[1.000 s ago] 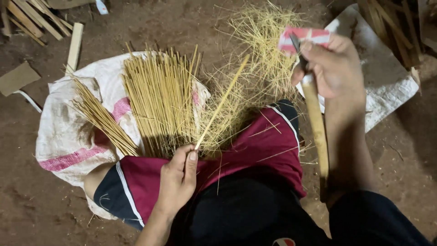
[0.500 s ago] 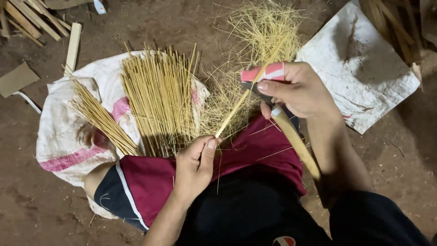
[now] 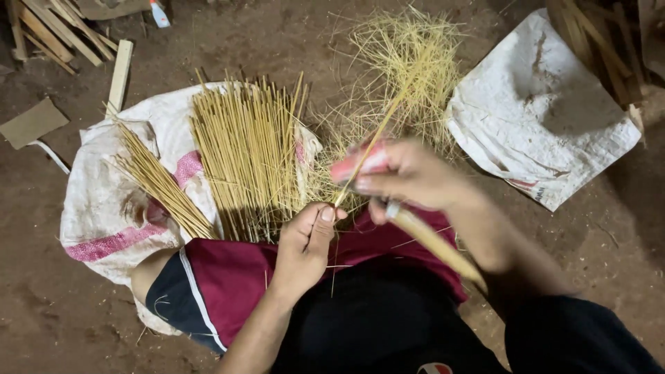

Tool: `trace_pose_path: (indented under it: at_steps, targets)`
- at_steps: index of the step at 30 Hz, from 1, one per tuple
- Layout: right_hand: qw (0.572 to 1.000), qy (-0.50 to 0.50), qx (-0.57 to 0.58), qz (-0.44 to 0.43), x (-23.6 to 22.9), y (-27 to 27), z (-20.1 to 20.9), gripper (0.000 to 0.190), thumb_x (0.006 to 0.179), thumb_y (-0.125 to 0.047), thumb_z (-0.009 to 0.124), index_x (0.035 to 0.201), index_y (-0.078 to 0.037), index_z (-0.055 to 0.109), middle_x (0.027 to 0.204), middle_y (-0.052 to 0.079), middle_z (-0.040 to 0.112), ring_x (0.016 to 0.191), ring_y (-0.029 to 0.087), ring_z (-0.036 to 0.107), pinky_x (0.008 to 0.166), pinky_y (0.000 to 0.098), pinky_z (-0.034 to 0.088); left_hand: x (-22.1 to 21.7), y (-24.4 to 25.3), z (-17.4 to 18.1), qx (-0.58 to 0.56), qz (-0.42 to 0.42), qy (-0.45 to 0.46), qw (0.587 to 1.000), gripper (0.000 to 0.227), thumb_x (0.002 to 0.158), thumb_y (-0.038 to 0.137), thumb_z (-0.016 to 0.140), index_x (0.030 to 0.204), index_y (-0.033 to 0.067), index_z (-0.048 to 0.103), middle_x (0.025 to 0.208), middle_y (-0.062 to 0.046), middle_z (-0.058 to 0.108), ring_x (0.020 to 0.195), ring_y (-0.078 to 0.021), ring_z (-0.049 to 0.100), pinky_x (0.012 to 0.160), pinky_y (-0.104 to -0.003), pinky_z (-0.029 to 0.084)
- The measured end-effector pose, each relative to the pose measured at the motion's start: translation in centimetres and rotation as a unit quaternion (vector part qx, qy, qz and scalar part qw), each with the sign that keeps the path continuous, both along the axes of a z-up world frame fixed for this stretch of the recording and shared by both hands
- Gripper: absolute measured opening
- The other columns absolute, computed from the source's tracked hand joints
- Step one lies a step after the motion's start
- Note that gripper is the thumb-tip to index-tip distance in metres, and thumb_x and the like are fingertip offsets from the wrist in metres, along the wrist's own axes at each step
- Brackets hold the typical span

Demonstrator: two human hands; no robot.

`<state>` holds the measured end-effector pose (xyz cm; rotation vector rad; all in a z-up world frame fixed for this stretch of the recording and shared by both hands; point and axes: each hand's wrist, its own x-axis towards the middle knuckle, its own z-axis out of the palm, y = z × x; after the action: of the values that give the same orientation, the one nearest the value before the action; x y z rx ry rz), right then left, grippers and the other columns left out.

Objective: Using a knife to strip thin fibers from a wooden stick while sitting on a sack of materials.

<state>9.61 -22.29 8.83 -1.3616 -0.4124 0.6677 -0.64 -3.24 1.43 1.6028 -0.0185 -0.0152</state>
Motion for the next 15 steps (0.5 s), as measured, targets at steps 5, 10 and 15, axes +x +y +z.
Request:
trace_pose_path:
  at_steps: [5, 10, 15]
  targets:
    - [1.0, 0.008, 0.015, 0.008, 1.3, -1.7, -0.3, 0.025, 0.09, 0.008, 0.053, 0.112, 0.016, 0.062, 0.108, 0.033, 0.068, 0.051, 0.019, 0.069, 0.042, 0.031, 0.063, -0.3, 0.9, 0.6, 0.033, -0.005, -0.022, 0.999, 0.026, 0.103, 0.006, 0.05, 0.094, 0.0015, 0.075, 0.049, -0.007, 0.055, 0.049, -0.0103, 0.042, 0.05, -0.027, 0.043]
    - [0.98, 0.065, -0.129, -0.135, 3.9, -3.9, 4.1, 0.025, 0.096, 0.007, 0.053, 0.116, 0.005, 0.068, 0.114, 0.02, 0.074, 0.055, 0.017, 0.065, 0.048, 0.0225, 0.058, -1.7, 3.2, 0.3, 0.177, -0.052, -0.055, 0.981, 0.024, 0.104, 0.017, 0.051, 0.106, 0.0087, 0.073, 0.064, 0.005, 0.059, 0.047, -0.005, 0.04, 0.043, -0.024, 0.034]
    - [0.864, 0.099, -0.281, -0.406, 3.6, -1.7, 8.7, 0.025, 0.1, -0.011, 0.057, 0.113, -0.022, 0.075, 0.101, -0.004, 0.076, 0.047, 0.002, 0.051, 0.037, 0.0129, 0.047, -2.0, 4.5, -1.3, 0.201, -0.02, -0.084, 0.976, 0.023, 0.105, 0.021, 0.052, 0.109, 0.0099, 0.071, 0.055, 0.006, 0.05, 0.04, -0.0046, 0.041, 0.035, -0.023, 0.034]
